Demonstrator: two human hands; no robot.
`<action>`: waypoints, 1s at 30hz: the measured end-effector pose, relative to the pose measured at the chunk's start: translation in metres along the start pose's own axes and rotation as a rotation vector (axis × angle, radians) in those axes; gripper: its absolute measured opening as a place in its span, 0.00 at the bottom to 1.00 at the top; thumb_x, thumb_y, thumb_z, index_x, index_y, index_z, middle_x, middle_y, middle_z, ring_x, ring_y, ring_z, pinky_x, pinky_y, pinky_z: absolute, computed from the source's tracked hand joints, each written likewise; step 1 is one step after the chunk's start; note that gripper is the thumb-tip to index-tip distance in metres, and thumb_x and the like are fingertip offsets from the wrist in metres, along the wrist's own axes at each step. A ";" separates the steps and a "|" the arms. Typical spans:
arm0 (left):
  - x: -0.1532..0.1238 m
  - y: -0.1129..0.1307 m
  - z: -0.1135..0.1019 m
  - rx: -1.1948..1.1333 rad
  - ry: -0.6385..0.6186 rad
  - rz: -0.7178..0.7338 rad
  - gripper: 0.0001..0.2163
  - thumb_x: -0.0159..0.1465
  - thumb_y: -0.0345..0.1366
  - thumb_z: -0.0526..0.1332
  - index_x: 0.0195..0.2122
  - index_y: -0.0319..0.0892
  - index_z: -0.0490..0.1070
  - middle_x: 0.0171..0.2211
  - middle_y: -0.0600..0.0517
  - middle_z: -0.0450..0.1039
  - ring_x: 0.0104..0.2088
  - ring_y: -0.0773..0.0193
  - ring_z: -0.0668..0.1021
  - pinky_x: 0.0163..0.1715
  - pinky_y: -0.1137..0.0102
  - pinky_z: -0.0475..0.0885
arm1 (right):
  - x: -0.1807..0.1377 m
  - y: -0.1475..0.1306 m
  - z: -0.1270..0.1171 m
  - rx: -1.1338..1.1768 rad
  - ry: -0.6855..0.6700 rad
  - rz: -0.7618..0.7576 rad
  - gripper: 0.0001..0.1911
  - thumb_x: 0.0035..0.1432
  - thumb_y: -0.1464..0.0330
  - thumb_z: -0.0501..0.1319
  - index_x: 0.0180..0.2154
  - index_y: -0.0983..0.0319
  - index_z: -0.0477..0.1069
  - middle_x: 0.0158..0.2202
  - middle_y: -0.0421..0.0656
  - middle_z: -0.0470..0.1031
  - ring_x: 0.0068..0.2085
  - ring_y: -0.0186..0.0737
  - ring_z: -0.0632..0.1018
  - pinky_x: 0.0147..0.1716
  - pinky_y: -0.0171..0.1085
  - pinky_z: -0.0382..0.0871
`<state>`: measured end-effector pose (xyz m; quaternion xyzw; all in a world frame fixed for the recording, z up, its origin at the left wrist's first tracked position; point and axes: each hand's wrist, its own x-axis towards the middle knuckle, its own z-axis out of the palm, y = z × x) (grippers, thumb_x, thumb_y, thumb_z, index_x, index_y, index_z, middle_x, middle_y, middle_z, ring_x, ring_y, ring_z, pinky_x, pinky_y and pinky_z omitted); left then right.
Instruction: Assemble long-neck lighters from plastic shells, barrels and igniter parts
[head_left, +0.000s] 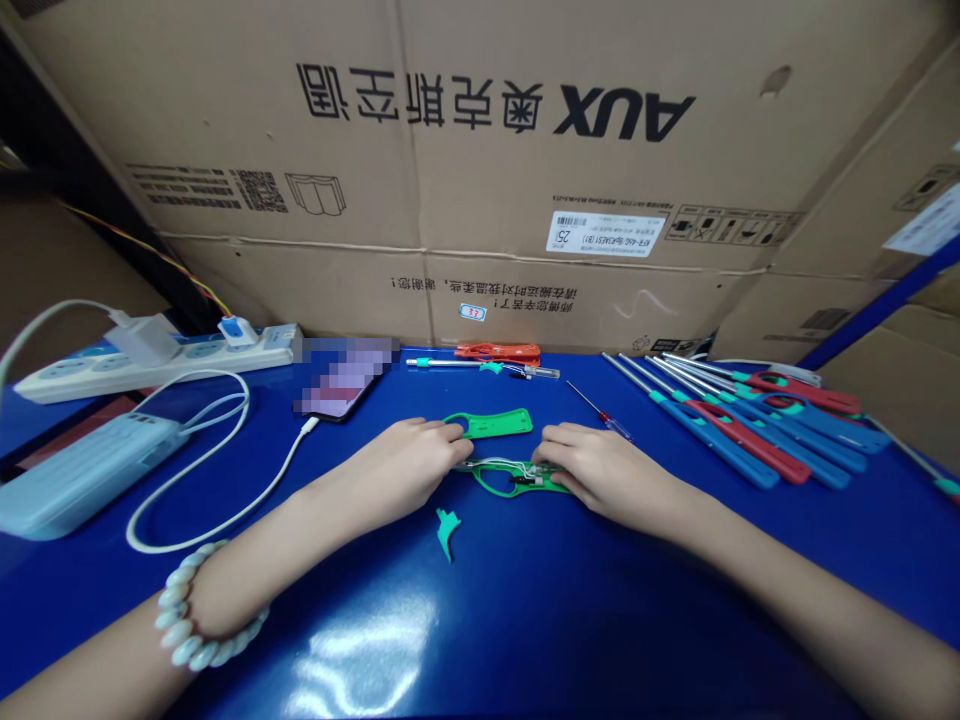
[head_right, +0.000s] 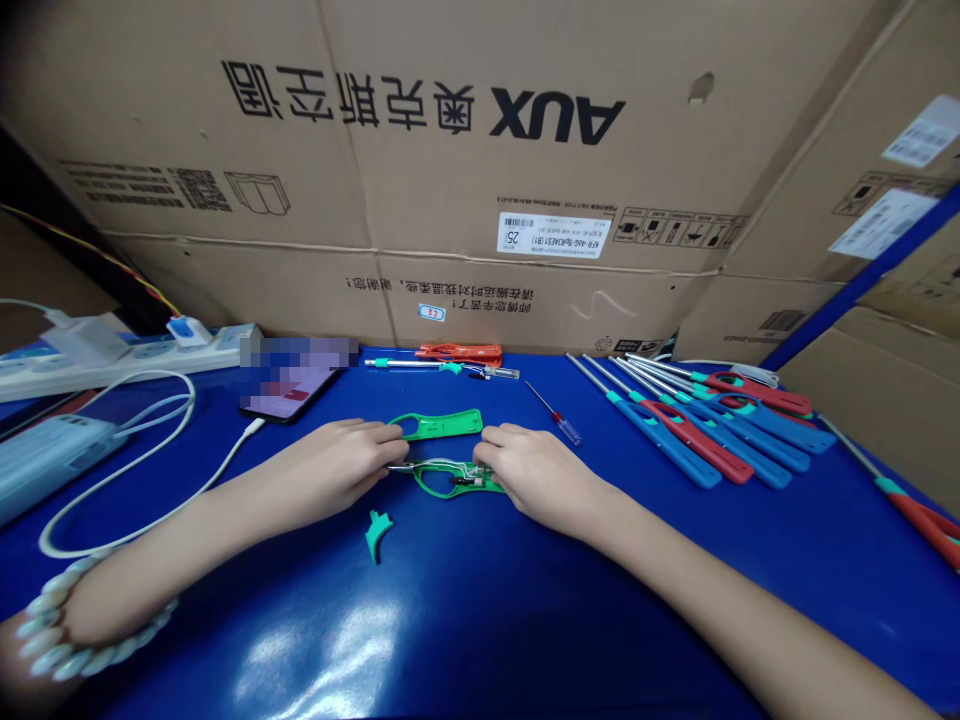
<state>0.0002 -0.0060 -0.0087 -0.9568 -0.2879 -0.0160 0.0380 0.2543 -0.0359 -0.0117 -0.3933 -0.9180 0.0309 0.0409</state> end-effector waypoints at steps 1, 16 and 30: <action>0.000 0.000 -0.001 0.001 -0.004 0.000 0.09 0.63 0.22 0.52 0.32 0.39 0.68 0.32 0.50 0.71 0.32 0.61 0.76 0.34 0.68 0.70 | 0.000 0.000 0.000 0.011 -0.001 0.004 0.10 0.60 0.77 0.53 0.40 0.64 0.71 0.38 0.47 0.72 0.39 0.42 0.73 0.35 0.37 0.65; -0.001 0.000 -0.007 -0.042 -0.025 -0.024 0.05 0.62 0.25 0.57 0.31 0.40 0.68 0.33 0.50 0.70 0.33 0.61 0.75 0.34 0.68 0.68 | 0.002 0.000 -0.002 0.067 -0.025 0.046 0.10 0.58 0.78 0.55 0.40 0.62 0.70 0.39 0.45 0.72 0.39 0.40 0.73 0.36 0.35 0.65; 0.023 0.019 0.020 -0.271 0.143 -0.098 0.06 0.66 0.31 0.56 0.39 0.38 0.72 0.37 0.48 0.72 0.40 0.59 0.73 0.41 0.64 0.69 | 0.000 -0.004 -0.001 -0.087 -0.008 -0.020 0.14 0.62 0.78 0.49 0.46 0.61 0.67 0.39 0.46 0.71 0.39 0.41 0.72 0.35 0.36 0.66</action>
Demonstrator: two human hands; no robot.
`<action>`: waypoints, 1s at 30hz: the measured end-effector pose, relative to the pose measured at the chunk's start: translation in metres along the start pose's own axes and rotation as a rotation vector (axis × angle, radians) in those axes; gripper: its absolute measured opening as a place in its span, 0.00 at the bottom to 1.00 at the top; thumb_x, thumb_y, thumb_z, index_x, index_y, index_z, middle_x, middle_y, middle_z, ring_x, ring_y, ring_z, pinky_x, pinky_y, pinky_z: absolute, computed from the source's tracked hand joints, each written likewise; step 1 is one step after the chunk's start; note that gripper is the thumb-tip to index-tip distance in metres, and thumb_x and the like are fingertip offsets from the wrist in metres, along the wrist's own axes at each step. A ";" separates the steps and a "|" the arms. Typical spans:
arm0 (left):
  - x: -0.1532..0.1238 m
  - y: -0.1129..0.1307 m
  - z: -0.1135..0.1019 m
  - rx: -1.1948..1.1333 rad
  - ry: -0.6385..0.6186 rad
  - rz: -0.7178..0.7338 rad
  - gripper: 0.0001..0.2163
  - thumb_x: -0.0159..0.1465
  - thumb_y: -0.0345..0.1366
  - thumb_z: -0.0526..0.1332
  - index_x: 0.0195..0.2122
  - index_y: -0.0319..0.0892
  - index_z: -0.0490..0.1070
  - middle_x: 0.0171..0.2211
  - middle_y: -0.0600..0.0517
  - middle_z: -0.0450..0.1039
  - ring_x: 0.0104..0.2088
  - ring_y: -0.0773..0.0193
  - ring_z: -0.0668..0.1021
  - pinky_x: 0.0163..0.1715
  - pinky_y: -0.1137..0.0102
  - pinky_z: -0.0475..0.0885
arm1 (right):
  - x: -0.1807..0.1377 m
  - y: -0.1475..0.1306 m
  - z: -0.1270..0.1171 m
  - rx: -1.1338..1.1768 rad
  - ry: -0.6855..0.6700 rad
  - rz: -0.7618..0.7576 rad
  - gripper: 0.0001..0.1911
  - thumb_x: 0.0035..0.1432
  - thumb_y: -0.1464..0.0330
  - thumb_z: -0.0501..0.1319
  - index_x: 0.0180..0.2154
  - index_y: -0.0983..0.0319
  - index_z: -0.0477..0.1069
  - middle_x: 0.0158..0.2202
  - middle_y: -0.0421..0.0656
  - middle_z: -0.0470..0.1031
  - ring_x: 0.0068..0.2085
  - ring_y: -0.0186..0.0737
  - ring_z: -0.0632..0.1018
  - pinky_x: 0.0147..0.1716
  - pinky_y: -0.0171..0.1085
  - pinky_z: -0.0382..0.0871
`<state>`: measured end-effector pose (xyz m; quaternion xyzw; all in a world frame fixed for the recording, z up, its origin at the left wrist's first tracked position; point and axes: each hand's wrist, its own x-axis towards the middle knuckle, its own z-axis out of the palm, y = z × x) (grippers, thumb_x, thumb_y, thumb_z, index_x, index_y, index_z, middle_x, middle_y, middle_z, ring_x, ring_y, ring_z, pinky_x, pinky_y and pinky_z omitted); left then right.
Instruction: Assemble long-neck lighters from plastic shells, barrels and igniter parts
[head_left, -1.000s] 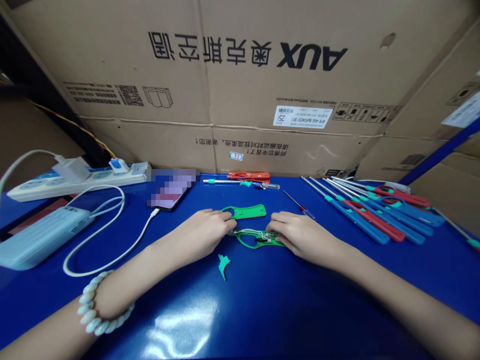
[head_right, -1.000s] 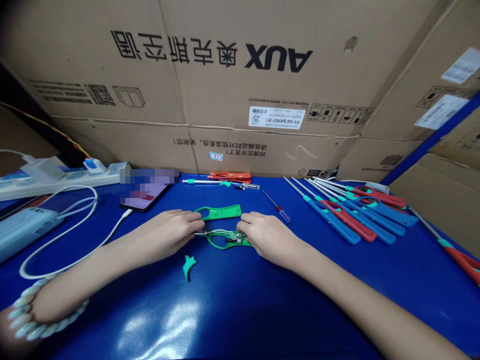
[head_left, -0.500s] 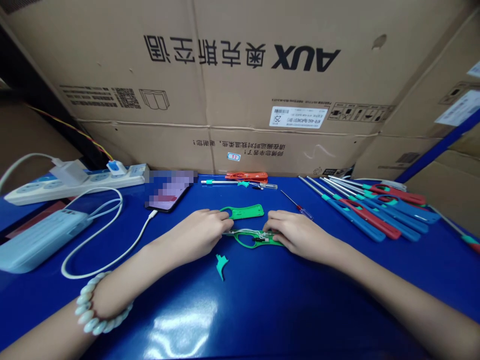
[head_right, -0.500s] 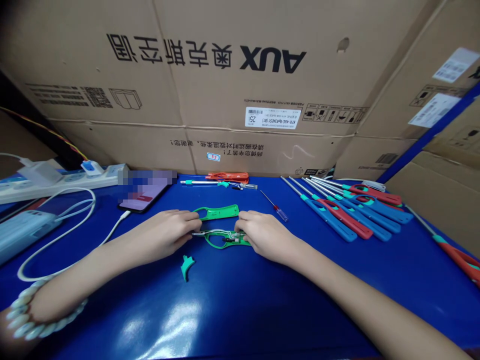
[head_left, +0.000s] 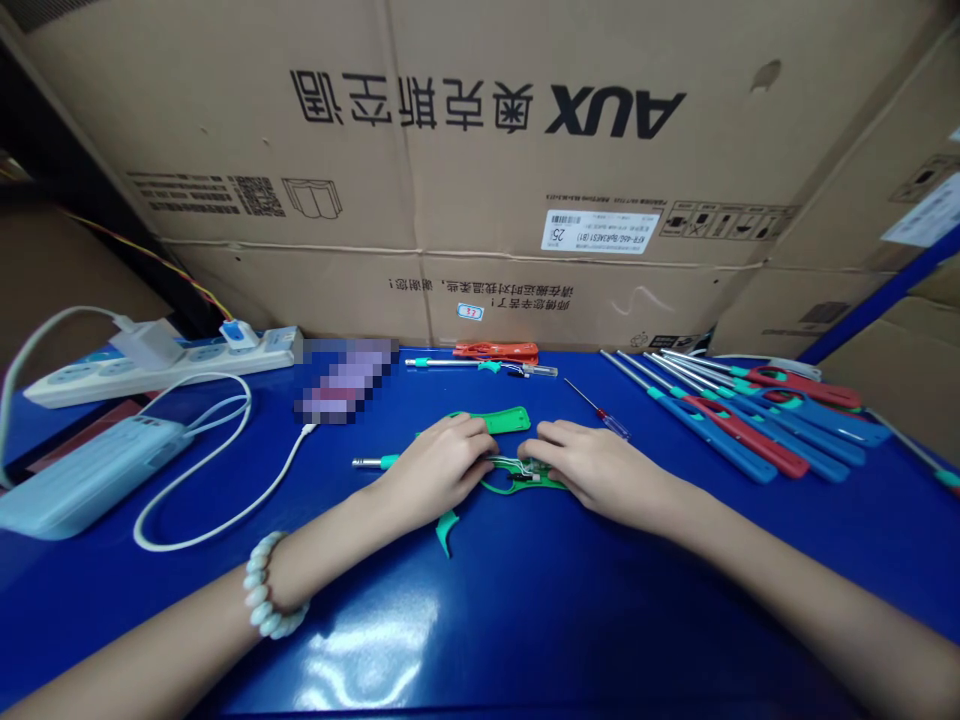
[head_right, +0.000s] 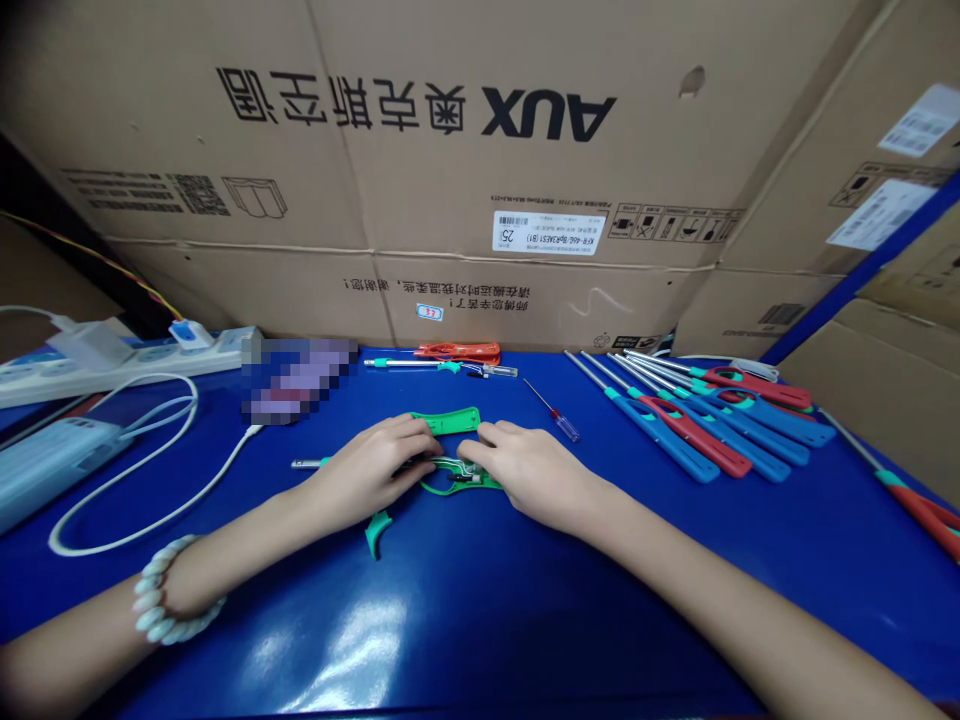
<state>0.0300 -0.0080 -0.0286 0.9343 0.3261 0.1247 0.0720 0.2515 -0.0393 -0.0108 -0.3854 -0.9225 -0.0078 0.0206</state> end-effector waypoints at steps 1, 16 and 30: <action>0.000 0.000 0.001 -0.020 0.005 -0.010 0.05 0.66 0.30 0.57 0.38 0.38 0.72 0.36 0.48 0.72 0.39 0.59 0.73 0.41 0.65 0.69 | 0.000 0.000 0.000 -0.003 0.004 -0.005 0.15 0.63 0.78 0.49 0.46 0.61 0.67 0.39 0.46 0.71 0.39 0.40 0.72 0.34 0.36 0.66; -0.002 -0.005 0.009 -0.222 0.127 0.010 0.06 0.63 0.24 0.57 0.37 0.40 0.70 0.36 0.50 0.72 0.39 0.60 0.72 0.40 0.65 0.69 | 0.000 0.001 0.004 -0.040 -0.006 -0.016 0.15 0.62 0.78 0.49 0.48 0.61 0.66 0.40 0.46 0.70 0.39 0.41 0.71 0.34 0.36 0.66; -0.001 -0.004 0.013 -0.354 0.168 -0.060 0.09 0.60 0.21 0.57 0.38 0.40 0.70 0.32 0.53 0.71 0.36 0.62 0.72 0.38 0.67 0.67 | 0.000 0.001 0.005 -0.029 0.030 -0.025 0.15 0.60 0.80 0.49 0.46 0.63 0.67 0.39 0.47 0.70 0.38 0.41 0.71 0.33 0.37 0.67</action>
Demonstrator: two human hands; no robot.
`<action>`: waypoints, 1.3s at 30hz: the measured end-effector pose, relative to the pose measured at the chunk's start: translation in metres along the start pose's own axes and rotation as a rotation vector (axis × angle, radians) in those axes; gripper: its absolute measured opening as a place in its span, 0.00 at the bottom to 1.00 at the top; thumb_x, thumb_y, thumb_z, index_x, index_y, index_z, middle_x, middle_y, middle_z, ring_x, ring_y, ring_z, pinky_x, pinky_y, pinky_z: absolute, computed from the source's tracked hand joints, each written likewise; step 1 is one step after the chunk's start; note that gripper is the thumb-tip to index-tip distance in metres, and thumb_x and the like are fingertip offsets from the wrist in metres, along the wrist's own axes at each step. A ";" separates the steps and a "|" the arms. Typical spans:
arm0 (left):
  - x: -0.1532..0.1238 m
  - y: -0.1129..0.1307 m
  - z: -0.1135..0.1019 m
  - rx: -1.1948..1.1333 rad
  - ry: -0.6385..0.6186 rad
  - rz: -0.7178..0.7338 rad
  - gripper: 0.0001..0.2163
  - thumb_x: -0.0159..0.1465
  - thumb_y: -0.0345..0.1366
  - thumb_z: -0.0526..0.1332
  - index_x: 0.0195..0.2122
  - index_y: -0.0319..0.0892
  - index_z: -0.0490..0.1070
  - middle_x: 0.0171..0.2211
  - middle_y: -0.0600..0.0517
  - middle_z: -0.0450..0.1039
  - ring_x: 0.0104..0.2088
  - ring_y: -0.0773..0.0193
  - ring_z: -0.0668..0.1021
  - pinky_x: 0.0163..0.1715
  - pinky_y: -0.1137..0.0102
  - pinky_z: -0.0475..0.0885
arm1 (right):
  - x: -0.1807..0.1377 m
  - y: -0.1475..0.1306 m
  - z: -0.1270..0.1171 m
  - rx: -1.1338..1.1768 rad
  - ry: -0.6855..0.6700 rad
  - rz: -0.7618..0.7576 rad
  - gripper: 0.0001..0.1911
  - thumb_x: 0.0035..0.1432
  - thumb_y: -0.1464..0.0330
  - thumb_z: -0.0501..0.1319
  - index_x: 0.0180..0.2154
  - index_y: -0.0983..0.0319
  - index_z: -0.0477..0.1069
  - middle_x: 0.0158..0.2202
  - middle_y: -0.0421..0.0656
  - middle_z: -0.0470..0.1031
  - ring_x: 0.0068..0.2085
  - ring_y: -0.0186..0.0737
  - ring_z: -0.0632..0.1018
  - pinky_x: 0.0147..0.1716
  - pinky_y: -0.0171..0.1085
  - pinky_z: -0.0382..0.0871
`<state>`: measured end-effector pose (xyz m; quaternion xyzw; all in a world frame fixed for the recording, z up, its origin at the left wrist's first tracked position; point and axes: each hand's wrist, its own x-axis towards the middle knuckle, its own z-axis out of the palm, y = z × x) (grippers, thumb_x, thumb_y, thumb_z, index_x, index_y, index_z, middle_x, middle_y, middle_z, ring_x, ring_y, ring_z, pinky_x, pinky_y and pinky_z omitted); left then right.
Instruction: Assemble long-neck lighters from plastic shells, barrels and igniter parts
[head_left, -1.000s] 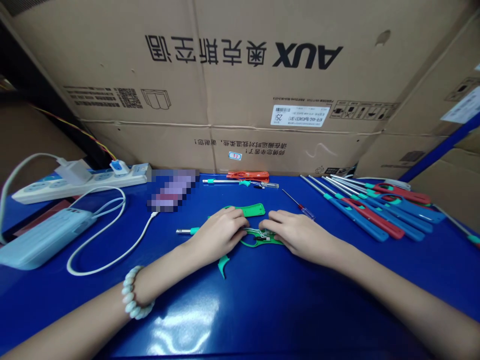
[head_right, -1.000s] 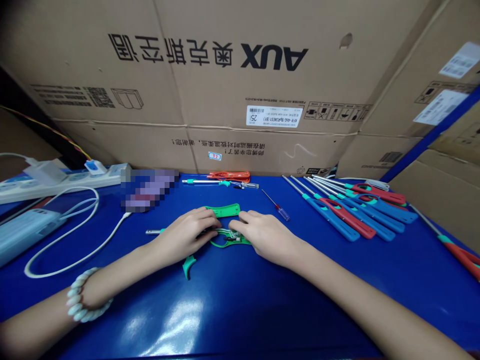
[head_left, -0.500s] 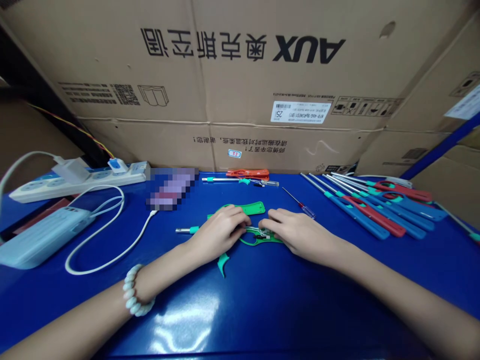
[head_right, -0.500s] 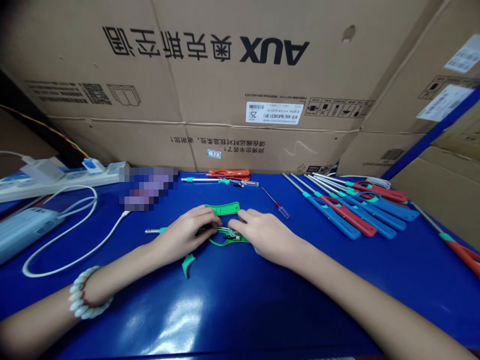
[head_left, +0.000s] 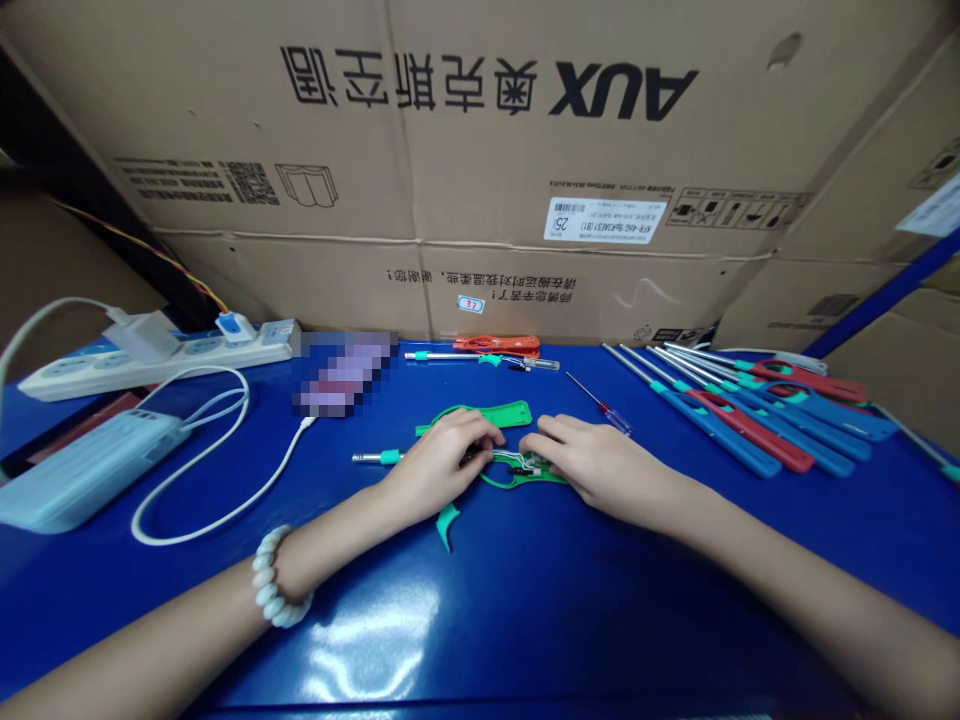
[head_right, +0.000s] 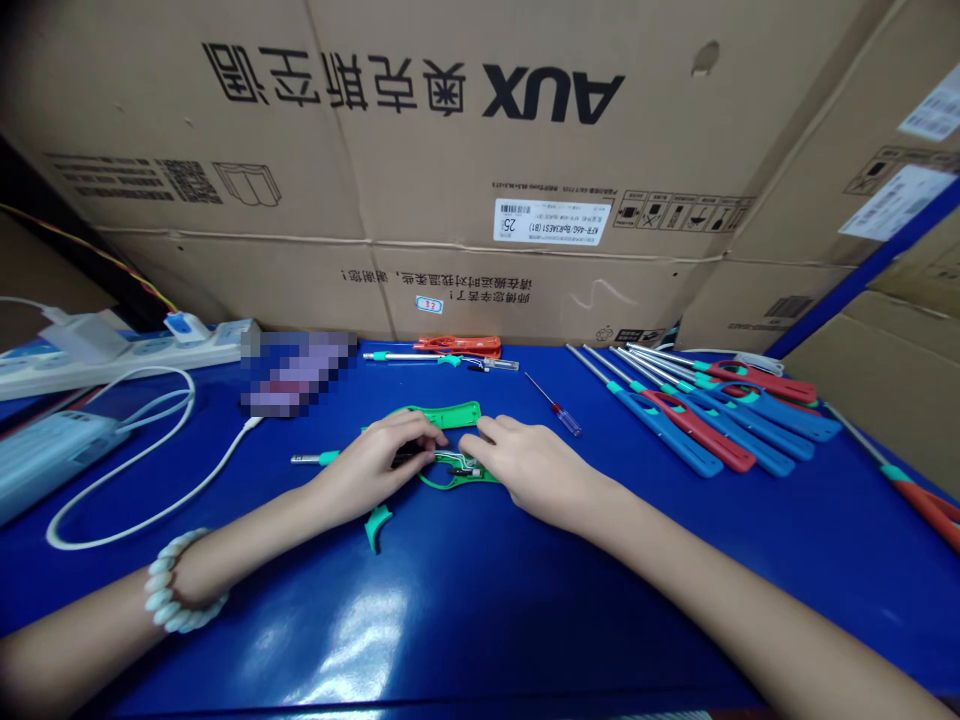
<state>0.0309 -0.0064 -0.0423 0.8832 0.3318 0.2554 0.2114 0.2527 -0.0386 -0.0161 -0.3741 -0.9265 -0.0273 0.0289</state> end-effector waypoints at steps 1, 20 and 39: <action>0.000 0.000 0.000 0.002 0.000 0.003 0.09 0.60 0.21 0.57 0.38 0.40 0.70 0.33 0.53 0.71 0.37 0.62 0.72 0.39 0.67 0.67 | 0.000 0.000 0.000 -0.002 -0.001 -0.001 0.15 0.60 0.80 0.50 0.46 0.63 0.67 0.39 0.47 0.70 0.38 0.41 0.71 0.32 0.37 0.66; -0.003 -0.001 0.000 0.086 -0.010 0.075 0.05 0.64 0.25 0.56 0.35 0.40 0.68 0.35 0.51 0.71 0.38 0.61 0.71 0.39 0.66 0.65 | 0.000 -0.001 -0.002 -0.014 -0.046 0.007 0.21 0.60 0.80 0.49 0.51 0.58 0.66 0.39 0.46 0.68 0.38 0.41 0.70 0.31 0.35 0.64; -0.005 0.001 -0.004 0.251 -0.064 0.090 0.07 0.68 0.30 0.53 0.36 0.41 0.69 0.36 0.51 0.69 0.38 0.61 0.69 0.40 0.65 0.62 | -0.001 0.000 -0.003 -0.028 -0.078 0.010 0.18 0.62 0.78 0.50 0.49 0.57 0.66 0.39 0.45 0.67 0.39 0.40 0.69 0.32 0.35 0.64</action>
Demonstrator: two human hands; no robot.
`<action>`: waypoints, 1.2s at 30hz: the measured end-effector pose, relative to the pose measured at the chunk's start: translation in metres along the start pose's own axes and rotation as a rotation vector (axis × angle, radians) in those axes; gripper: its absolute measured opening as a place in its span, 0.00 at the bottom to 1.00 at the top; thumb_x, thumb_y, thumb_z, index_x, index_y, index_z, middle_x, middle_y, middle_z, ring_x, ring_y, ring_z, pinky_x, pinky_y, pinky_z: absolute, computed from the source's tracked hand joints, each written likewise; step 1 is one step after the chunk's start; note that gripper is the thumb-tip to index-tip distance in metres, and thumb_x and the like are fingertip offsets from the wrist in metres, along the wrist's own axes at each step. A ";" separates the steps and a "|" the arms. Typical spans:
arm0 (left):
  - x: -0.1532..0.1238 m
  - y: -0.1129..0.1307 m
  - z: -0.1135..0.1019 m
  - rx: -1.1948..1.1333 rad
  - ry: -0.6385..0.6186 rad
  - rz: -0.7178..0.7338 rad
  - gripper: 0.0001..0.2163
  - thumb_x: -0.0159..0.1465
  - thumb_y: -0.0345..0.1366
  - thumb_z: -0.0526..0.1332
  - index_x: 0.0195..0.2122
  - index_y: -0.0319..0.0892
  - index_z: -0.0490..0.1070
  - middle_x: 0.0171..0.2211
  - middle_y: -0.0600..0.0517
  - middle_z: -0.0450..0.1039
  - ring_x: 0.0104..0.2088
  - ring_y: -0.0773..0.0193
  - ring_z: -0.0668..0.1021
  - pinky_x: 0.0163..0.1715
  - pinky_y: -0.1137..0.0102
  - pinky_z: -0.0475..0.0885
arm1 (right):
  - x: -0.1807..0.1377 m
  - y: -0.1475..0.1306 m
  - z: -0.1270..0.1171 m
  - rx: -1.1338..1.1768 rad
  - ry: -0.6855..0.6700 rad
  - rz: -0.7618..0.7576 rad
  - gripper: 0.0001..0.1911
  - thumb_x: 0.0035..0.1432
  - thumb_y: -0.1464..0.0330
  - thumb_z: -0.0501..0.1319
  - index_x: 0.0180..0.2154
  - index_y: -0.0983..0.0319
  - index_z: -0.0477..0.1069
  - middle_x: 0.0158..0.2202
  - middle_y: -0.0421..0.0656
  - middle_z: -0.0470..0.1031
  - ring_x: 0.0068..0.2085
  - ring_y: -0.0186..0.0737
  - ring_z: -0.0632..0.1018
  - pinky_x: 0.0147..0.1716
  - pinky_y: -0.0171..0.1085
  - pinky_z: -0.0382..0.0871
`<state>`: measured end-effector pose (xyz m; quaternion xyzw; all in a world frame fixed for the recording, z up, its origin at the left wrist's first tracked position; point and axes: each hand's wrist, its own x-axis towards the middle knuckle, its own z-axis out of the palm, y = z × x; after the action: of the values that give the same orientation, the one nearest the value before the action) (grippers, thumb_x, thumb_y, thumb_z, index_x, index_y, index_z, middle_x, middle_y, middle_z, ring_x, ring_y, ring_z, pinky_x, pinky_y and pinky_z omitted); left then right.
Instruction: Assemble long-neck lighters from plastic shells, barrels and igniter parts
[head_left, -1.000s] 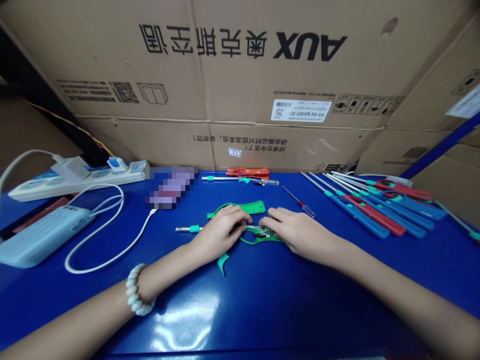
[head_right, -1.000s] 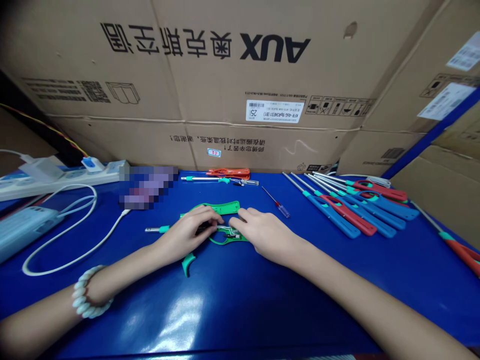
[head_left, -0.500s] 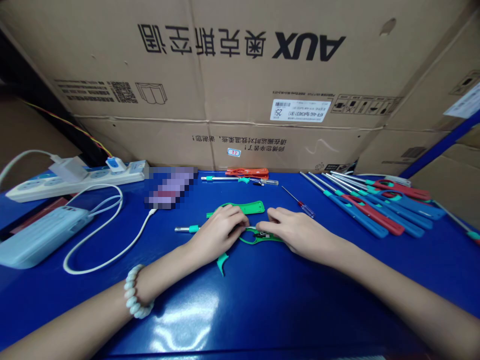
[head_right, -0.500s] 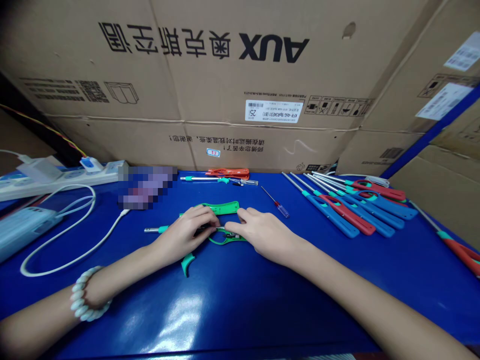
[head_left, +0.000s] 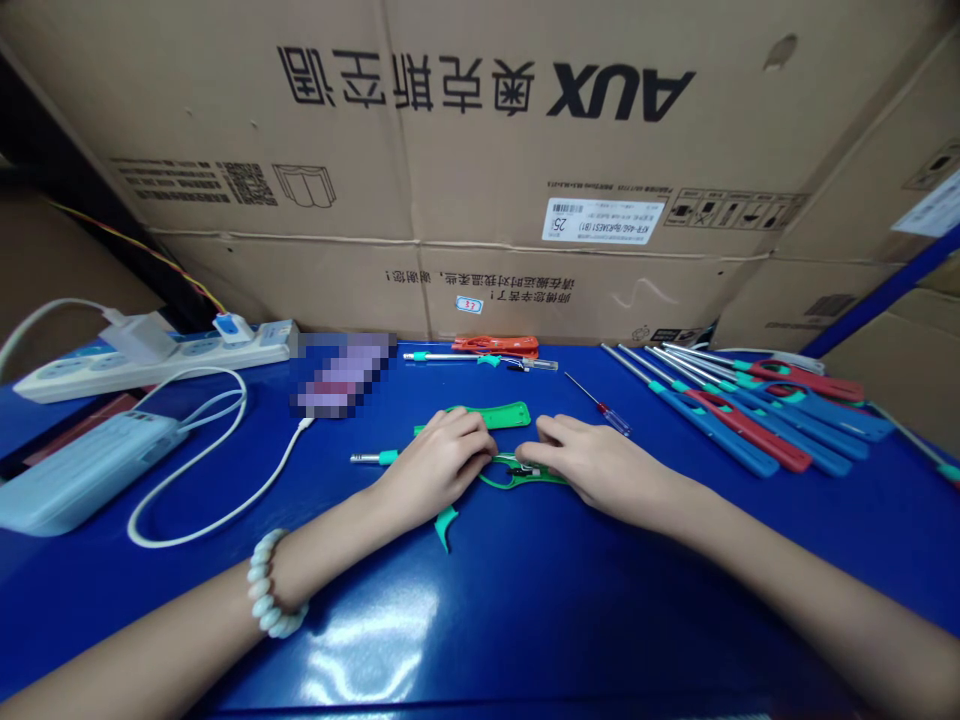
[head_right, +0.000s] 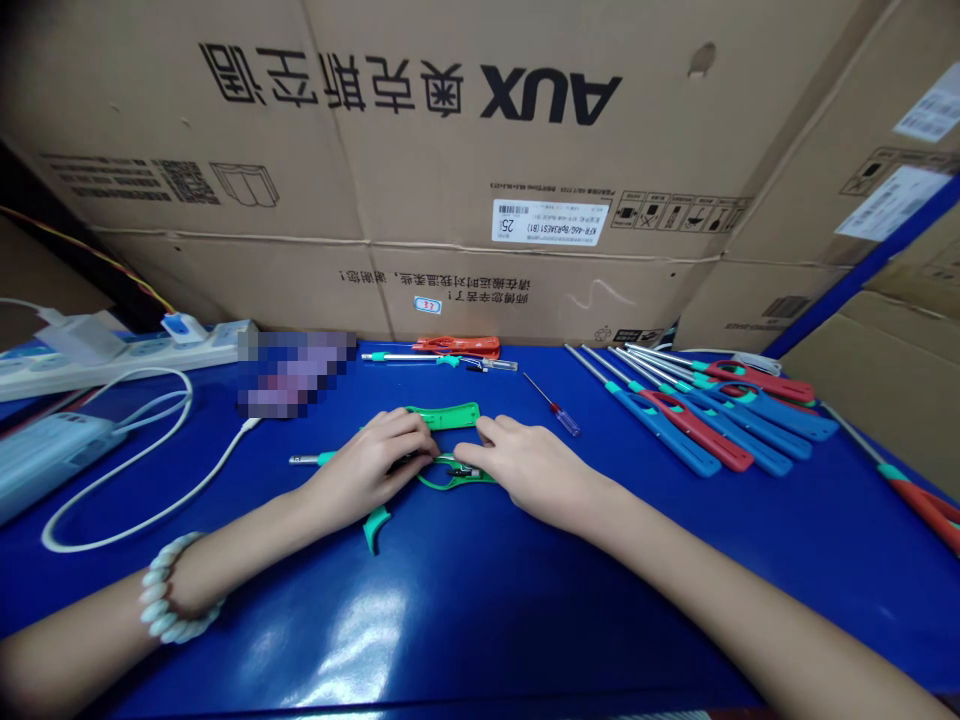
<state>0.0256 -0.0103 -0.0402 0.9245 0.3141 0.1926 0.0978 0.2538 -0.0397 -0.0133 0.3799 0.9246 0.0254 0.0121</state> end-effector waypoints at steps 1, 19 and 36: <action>0.000 0.000 0.000 0.003 0.000 0.003 0.07 0.68 0.30 0.53 0.36 0.41 0.69 0.36 0.51 0.69 0.38 0.61 0.69 0.40 0.65 0.62 | 0.000 0.000 0.000 0.004 0.008 0.001 0.18 0.62 0.78 0.50 0.49 0.58 0.66 0.40 0.45 0.67 0.39 0.40 0.69 0.32 0.35 0.64; 0.000 -0.001 0.002 0.007 0.016 0.000 0.08 0.68 0.31 0.52 0.33 0.40 0.68 0.33 0.50 0.69 0.37 0.61 0.68 0.38 0.65 0.62 | 0.001 0.001 0.001 0.001 0.026 -0.007 0.17 0.62 0.78 0.50 0.47 0.57 0.69 0.37 0.44 0.67 0.37 0.39 0.69 0.31 0.33 0.63; 0.000 0.004 -0.001 0.231 0.010 0.086 0.12 0.70 0.32 0.46 0.35 0.39 0.68 0.34 0.48 0.68 0.35 0.60 0.66 0.35 0.66 0.60 | 0.002 -0.006 -0.004 -0.017 -0.032 0.007 0.19 0.56 0.82 0.52 0.46 0.61 0.69 0.39 0.48 0.68 0.39 0.42 0.71 0.33 0.36 0.66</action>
<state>0.0275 -0.0134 -0.0376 0.9412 0.2947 0.1638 -0.0191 0.2483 -0.0423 -0.0097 0.3836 0.9226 0.0272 0.0301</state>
